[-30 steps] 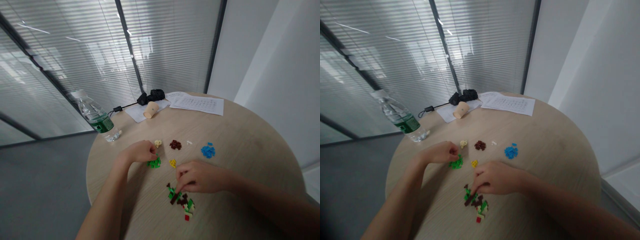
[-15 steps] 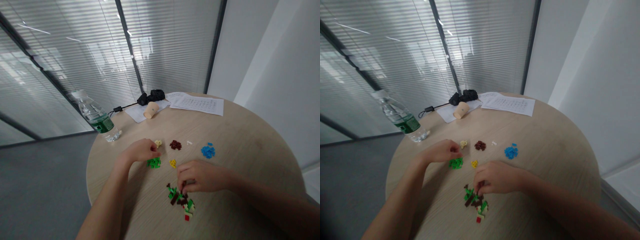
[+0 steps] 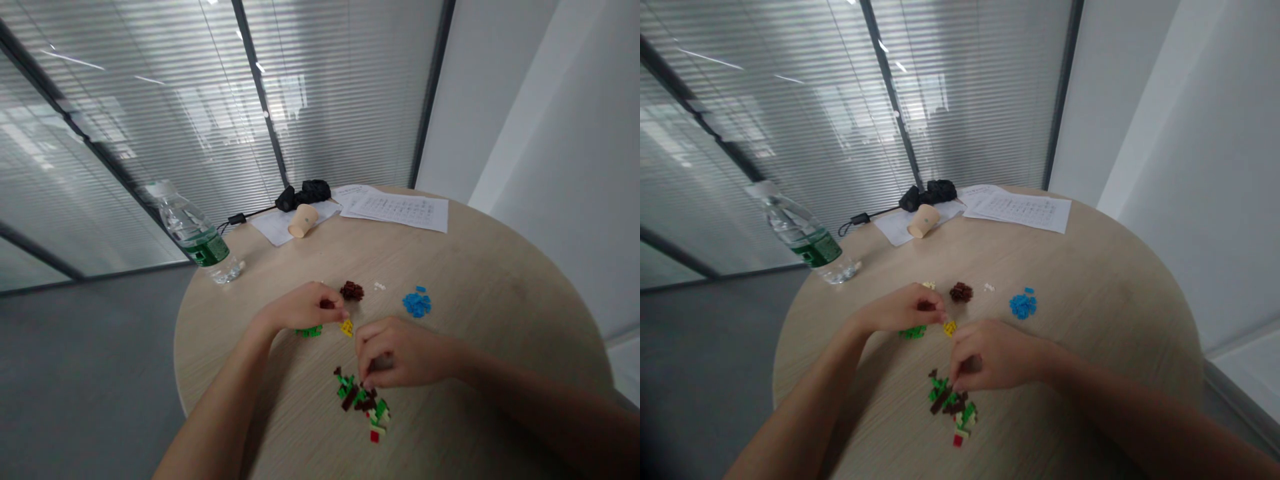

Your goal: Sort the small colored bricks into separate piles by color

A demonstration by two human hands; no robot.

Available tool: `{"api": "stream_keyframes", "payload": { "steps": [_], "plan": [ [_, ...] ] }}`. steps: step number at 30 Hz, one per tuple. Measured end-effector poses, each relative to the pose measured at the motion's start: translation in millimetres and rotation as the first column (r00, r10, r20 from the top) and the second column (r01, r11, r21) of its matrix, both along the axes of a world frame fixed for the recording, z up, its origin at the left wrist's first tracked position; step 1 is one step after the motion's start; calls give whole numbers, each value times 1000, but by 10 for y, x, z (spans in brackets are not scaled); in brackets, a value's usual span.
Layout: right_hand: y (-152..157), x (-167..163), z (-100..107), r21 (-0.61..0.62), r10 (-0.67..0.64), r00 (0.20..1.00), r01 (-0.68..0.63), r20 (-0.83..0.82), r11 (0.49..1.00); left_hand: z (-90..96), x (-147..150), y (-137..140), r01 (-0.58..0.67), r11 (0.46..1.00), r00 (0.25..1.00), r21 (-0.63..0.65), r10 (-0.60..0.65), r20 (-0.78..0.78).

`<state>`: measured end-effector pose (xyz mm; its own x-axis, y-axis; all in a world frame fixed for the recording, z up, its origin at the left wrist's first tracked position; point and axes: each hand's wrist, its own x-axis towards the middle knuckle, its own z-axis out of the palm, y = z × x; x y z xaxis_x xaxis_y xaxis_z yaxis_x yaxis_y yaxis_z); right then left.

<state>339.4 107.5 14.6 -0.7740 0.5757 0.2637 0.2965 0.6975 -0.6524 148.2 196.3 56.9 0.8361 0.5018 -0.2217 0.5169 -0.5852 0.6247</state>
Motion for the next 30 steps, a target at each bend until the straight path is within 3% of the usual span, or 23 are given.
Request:
{"api": "stream_keyframes", "payload": {
  "steps": [6,11,17,22,25,28,30],
  "plan": [
    [59,67,41,59,-196,970,206,-142,977,-7,46,-44,69,981,997,-182,-62,46],
    [97,110,94,67,-359,923,370,-137,927,-25,137,-108,116,939,988,-325,-76,132],
    [105,104,112,23,-442,883,451,-160,892,-36,152,-103,2,950,988,-312,47,150],
    [125,129,110,49,-551,823,562,-139,826,-46,117,-49,-134,969,975,-209,167,146],
    [120,136,84,104,-471,877,479,-95,872,-58,110,-30,-196,972,969,-132,213,127],
    [90,108,49,135,-225,974,226,-21,965,-59,110,-27,-219,974,968,-58,224,113],
    [62,76,24,133,-92,995,86,41,987,-60,110,-23,-203,979,972,-11,203,116]
  ]
}}
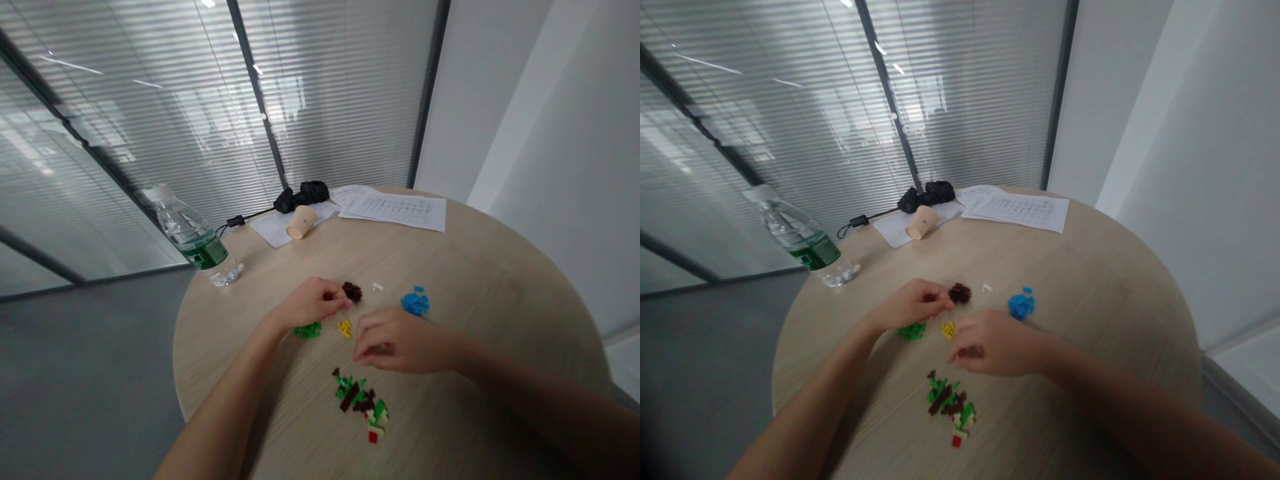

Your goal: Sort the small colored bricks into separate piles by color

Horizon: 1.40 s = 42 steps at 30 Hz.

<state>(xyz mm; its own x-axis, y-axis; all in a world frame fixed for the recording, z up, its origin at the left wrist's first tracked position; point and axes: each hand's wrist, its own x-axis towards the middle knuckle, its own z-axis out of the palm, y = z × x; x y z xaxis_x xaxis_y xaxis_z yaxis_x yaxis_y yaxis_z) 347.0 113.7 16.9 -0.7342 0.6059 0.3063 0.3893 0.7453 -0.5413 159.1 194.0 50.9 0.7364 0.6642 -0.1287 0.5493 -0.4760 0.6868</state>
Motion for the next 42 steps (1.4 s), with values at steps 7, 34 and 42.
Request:
{"api": "stream_keyframes", "payload": {
  "steps": [7,34,42],
  "plan": [
    [-43,-67,-54,-14,114,989,-113,96,993,-34,-6,20,55,996,998,73,-57,16],
    [58,73,86,147,-370,891,416,-263,897,25,92,-85,69,938,952,-339,40,303],
    [31,41,99,100,-377,876,423,-301,901,61,97,-108,98,896,966,-433,18,257]
  ]
}}
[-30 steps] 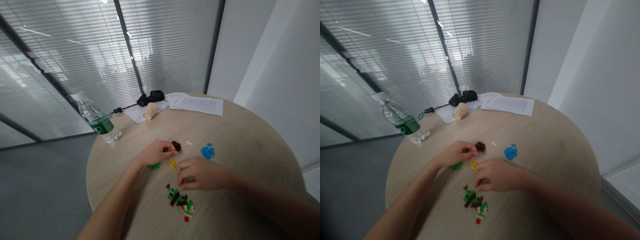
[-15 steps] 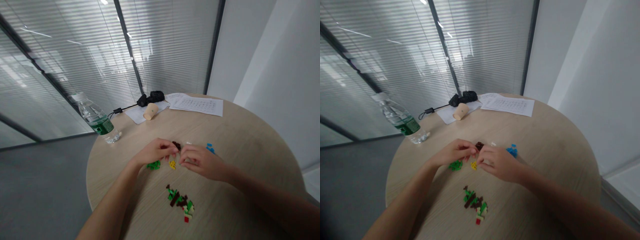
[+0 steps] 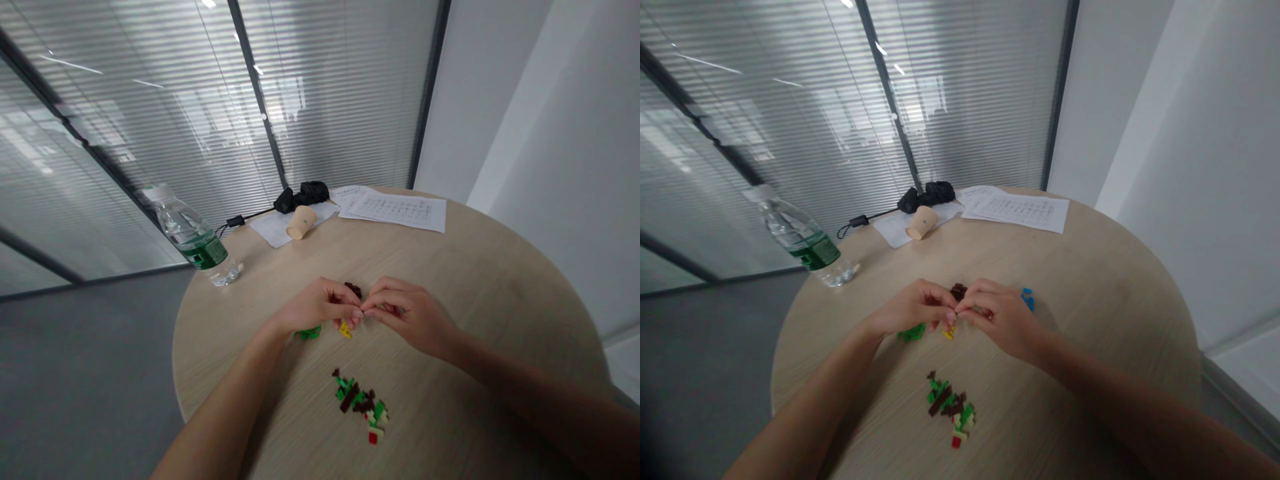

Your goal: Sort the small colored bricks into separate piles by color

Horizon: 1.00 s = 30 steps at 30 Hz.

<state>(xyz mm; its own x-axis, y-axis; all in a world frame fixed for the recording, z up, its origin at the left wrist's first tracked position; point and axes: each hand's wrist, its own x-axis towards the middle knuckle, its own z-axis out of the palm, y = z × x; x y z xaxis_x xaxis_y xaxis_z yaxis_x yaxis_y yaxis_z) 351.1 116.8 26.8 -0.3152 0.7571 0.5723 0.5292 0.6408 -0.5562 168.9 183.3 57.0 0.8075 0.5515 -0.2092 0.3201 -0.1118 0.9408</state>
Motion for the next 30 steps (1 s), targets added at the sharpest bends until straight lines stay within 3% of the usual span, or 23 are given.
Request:
{"api": "stream_keyframes", "payload": {
  "steps": [3,6,8,11,14,17,26,30],
  "plan": [
    [-5,-2,17,-6,16,1000,-16,-9,1000,42,-40,-3,28,998,998,56,-25,-61],
    [-2,2,7,-22,8,1000,-9,-6,1000,93,-163,45,56,975,973,214,-5,-231],
    [-1,5,-16,-36,36,999,-35,16,999,120,-276,103,78,930,932,360,60,-356],
    [-18,-8,-56,-94,204,973,-195,105,976,140,-419,184,139,856,859,498,145,-490],
    [-59,-51,-88,-230,427,882,-381,201,895,139,-481,215,148,847,813,511,191,-551],
    [-90,-105,-120,-287,524,821,-458,227,841,128,-484,207,146,863,794,483,189,-578],
    [-86,-154,-196,-264,511,808,-445,293,856,111,-507,209,118,895,803,431,169,-572],
    [-85,-166,-209,-246,498,812,-438,303,864,126,-488,222,142,852,794,504,206,-572]
  ]
}}
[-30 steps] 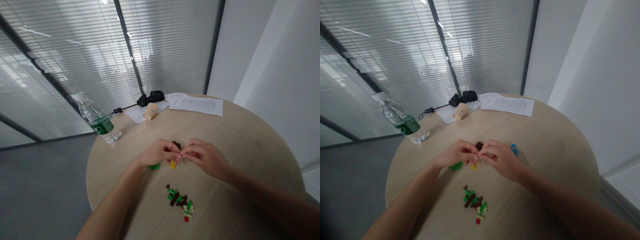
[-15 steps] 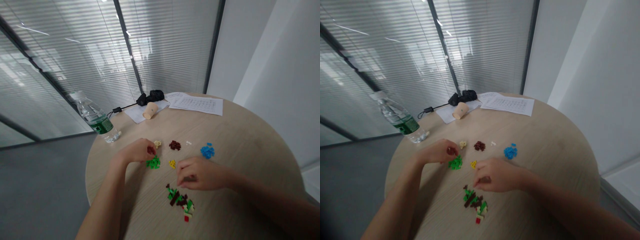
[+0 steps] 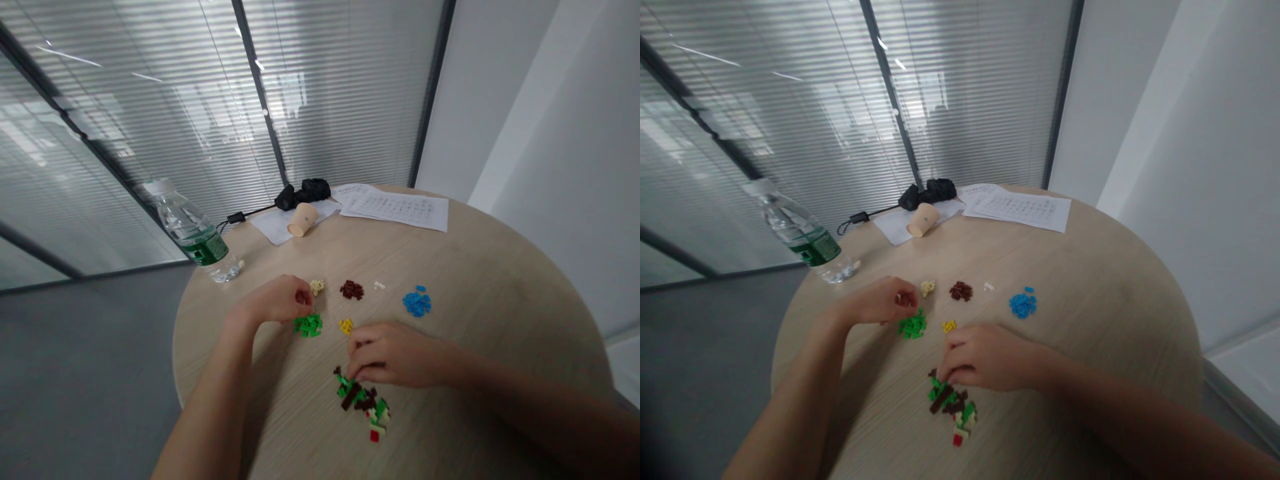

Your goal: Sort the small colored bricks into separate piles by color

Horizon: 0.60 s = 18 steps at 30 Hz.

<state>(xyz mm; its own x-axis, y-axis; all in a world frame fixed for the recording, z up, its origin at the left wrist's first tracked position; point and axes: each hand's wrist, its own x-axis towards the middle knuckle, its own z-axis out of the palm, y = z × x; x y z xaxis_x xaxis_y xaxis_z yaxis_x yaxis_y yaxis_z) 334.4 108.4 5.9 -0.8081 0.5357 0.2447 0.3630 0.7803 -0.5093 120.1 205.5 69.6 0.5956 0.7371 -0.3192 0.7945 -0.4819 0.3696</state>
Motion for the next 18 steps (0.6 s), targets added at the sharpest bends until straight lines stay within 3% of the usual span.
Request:
{"api": "stream_keyframes", "payload": {
  "steps": [4,7,11,15,18],
  "plan": [
    [-9,-21,-5,5,-12,1000,12,18,1000,-23,53,14,70,989,994,134,-80,75],
    [-15,-20,9,-2,-8,999,9,43,1000,-66,120,0,118,984,976,130,-139,165],
    [22,36,53,43,-128,992,128,-20,991,-113,244,-71,127,992,943,23,-128,306],
    [91,129,120,96,-346,906,378,-243,921,-156,373,-157,188,964,909,-190,-97,405],
    [114,173,162,107,-406,858,457,-314,883,-172,432,-191,215,930,859,-298,-34,512]
  ]
}}
